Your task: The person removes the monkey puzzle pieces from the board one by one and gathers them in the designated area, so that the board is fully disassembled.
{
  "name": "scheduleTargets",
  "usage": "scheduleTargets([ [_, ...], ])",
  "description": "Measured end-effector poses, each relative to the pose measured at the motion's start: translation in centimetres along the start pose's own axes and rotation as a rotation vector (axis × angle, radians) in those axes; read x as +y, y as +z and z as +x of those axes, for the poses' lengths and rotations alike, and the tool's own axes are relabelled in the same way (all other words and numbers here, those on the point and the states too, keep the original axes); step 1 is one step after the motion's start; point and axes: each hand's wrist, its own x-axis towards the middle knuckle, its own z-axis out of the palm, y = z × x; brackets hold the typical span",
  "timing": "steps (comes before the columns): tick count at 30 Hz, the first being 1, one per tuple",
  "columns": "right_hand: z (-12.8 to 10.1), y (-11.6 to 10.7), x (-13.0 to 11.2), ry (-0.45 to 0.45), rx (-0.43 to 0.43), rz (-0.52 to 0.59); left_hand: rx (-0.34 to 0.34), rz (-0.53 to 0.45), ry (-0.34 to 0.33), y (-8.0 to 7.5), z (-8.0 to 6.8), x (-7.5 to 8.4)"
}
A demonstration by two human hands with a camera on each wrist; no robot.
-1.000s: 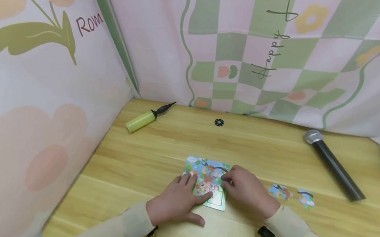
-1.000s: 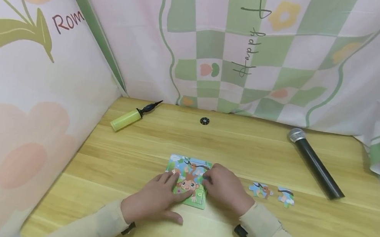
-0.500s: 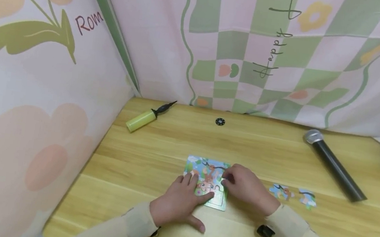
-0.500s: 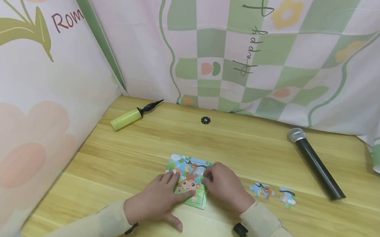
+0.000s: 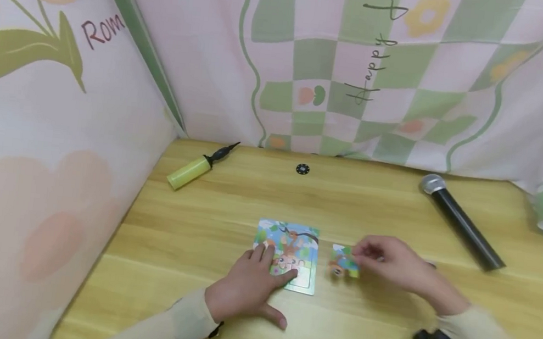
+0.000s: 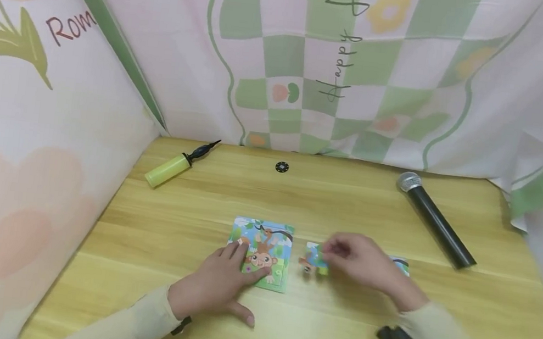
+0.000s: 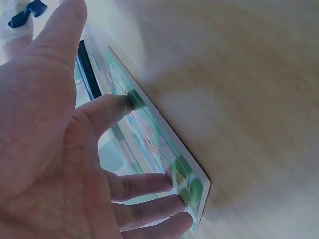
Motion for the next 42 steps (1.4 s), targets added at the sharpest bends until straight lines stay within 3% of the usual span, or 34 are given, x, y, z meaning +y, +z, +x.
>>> scheduleTargets([
  [4,-5.7,-3.6,3.2,-0.016,-0.024,-0.02,0.03,-0.029,0.011,0.0,0.0,0.0],
  [8,-10.7,-4.9,6.1,0.117,-0.008,-0.014,0.026,-0.047,0.009,0.1,-0.1,0.0],
  [12,-13.1,-4.7,7.7,0.23,0.043,0.002,0.018,-0.053,0.008,0.1,0.0,-0.1],
  [17,-12.4,-4.1,7.7,0.273,0.111,-0.086,0.058,-0.048,0.019,-0.1,-0.1,-0.2],
  [21,-11.6,-3.7,7.4,0.261,0.121,-0.151,0.033,-0.068,0.004,-0.2,-0.4,-0.2],
  [42,-11.3,-3.2,7.2,0.232,0.127,-0.23,0.04,-0.047,0.016,-0.5,-0.6,-0.1],
])
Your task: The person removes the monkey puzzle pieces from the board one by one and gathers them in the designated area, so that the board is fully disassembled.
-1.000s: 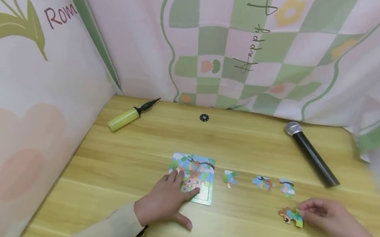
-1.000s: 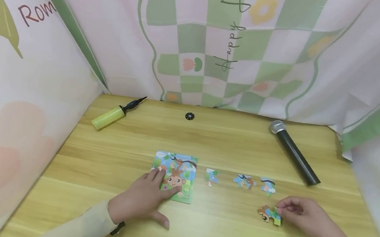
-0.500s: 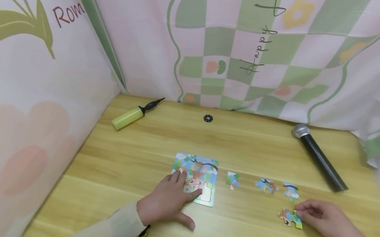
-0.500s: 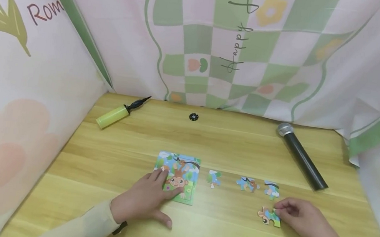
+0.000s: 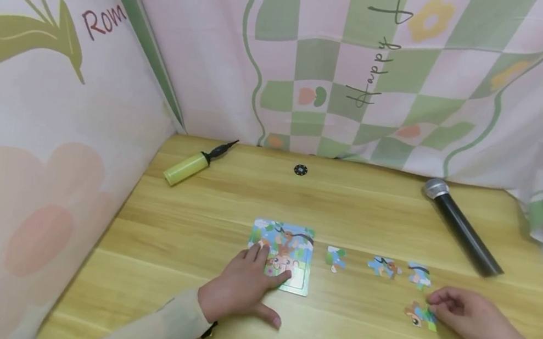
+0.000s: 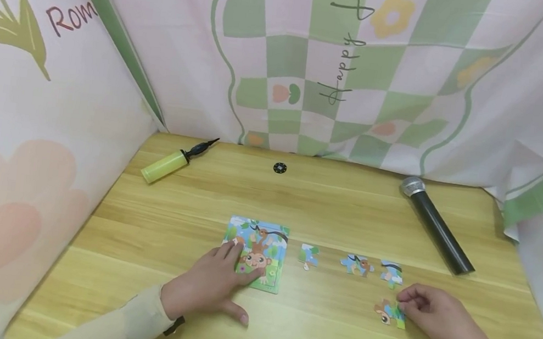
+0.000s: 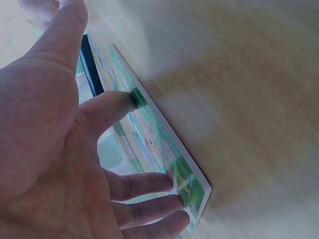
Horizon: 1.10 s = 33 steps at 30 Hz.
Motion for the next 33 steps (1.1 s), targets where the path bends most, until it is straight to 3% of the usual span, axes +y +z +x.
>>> scheduleTargets([
  [5,1.6,0.4,-2.2,-0.038,-0.004,-0.022,-0.015,0.011,0.005,-0.3,-0.2,0.0],
  [7,2.6,0.9,-3.6,-0.064,-0.023,0.02,-0.029,-0.002,0.01,-0.3,-0.3,0.0],
  [14,7.4,3.6,-9.9,-0.215,-0.156,0.12,-0.043,-0.043,0.043,-0.2,-0.4,-0.1],
  [21,12.7,8.0,-16.2,-0.32,-0.222,0.109,0.095,-0.165,0.036,1.0,-0.2,-0.3],
  [27,14.7,10.3,-18.0,-0.38,-0.168,-0.005,0.143,-0.231,0.046,1.7,-0.2,-0.4],
  [33,15.5,10.9,-18.9,-0.379,-0.153,-0.004,0.126,-0.173,0.044,1.4,-0.5,-1.1],
])
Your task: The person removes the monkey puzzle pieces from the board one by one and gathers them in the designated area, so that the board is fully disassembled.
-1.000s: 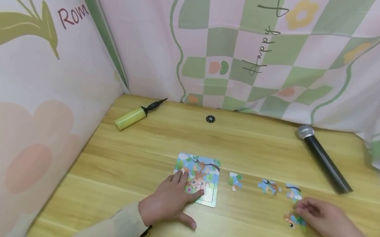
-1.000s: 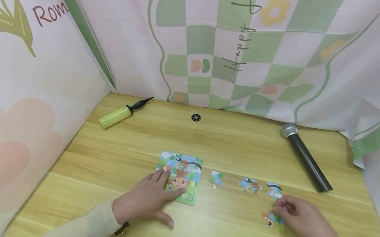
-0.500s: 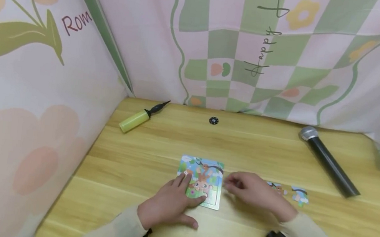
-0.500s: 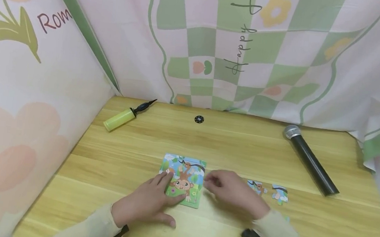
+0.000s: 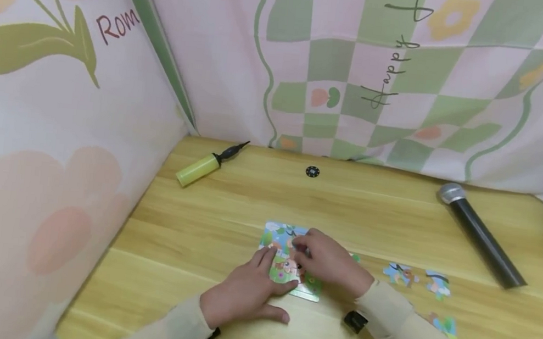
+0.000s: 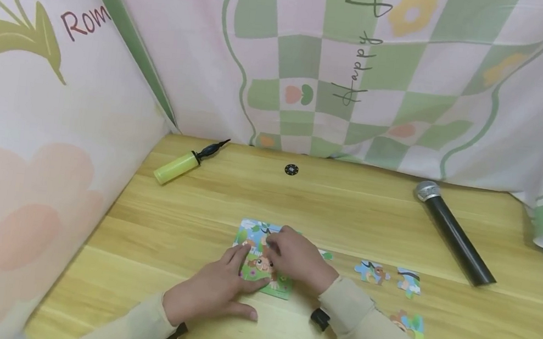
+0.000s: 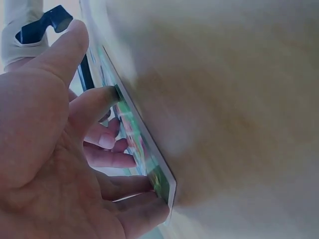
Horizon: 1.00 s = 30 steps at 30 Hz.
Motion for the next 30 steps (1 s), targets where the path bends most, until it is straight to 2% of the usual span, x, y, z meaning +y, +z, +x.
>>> scheduleTargets([
  [6,0.3,0.2,0.1,0.052,0.005,0.131,0.005,0.068,0.027,-0.3,0.1,-0.3],
  [14,0.5,0.0,0.3,0.124,0.008,0.202,0.003,0.097,0.035,0.3,0.5,-0.5],
  [17,0.5,-0.2,-0.1,0.129,-0.01,0.295,-0.011,0.098,0.026,0.2,0.4,-0.4],
  [21,0.1,-0.8,-0.5,0.119,0.038,0.343,-0.012,0.095,0.022,0.2,0.4,-0.4],
  [25,-2.0,-2.8,0.5,0.128,0.093,0.332,-0.007,0.096,0.023,0.2,0.5,-0.3],
  [30,-7.4,-6.1,3.5,0.229,0.045,0.298,-0.042,0.087,0.003,-0.1,0.1,-0.5],
])
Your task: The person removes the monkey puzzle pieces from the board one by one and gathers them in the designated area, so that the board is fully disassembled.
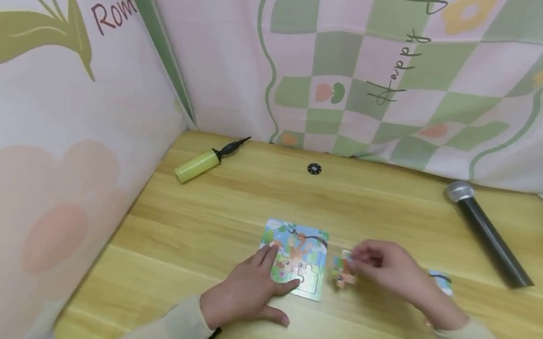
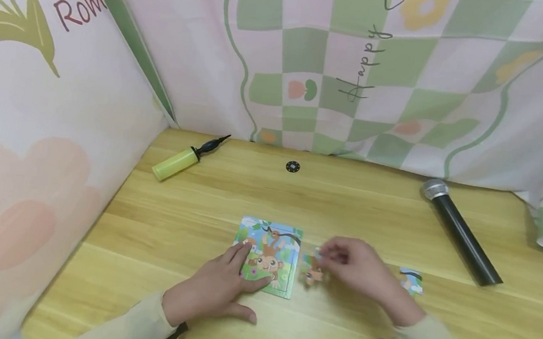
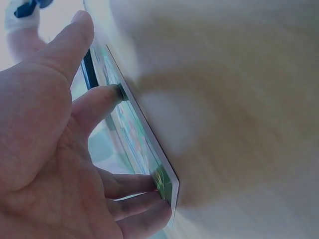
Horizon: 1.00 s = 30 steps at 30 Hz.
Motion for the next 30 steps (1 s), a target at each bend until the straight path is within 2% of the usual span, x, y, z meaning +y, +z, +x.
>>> scheduleTargets([
  [4,-3.9,-3.1,2.6,0.105,-0.042,-0.043,-0.012,-0.007,-0.019,-0.2,-0.2,-0.1],
  [6,-5.3,-4.1,3.8,0.145,-0.079,-0.014,-0.011,-0.011,-0.022,-0.2,-0.2,-0.1],
  [9,-7.0,-4.4,5.1,0.186,-0.109,0.023,-0.011,-0.014,-0.016,-0.2,-0.2,0.0],
  [11,-7.6,-4.1,5.8,0.189,-0.093,0.022,-0.009,-0.012,-0.014,-0.1,-0.2,0.1],
  [16,-8.4,-3.1,6.4,0.225,0.002,-0.126,-0.016,-0.028,-0.015,0.1,0.0,0.4],
  [19,-8.5,-2.9,6.2,0.243,0.03,-0.198,-0.029,-0.039,-0.021,0.0,0.0,0.5],
  [24,-8.7,-2.9,6.1,0.226,0.05,-0.234,-0.033,-0.047,-0.027,-0.1,0.0,0.6],
  [30,-8.9,-2.7,6.6,0.232,0.066,-0.261,0.012,-0.022,0.002,0.1,0.1,0.6],
])
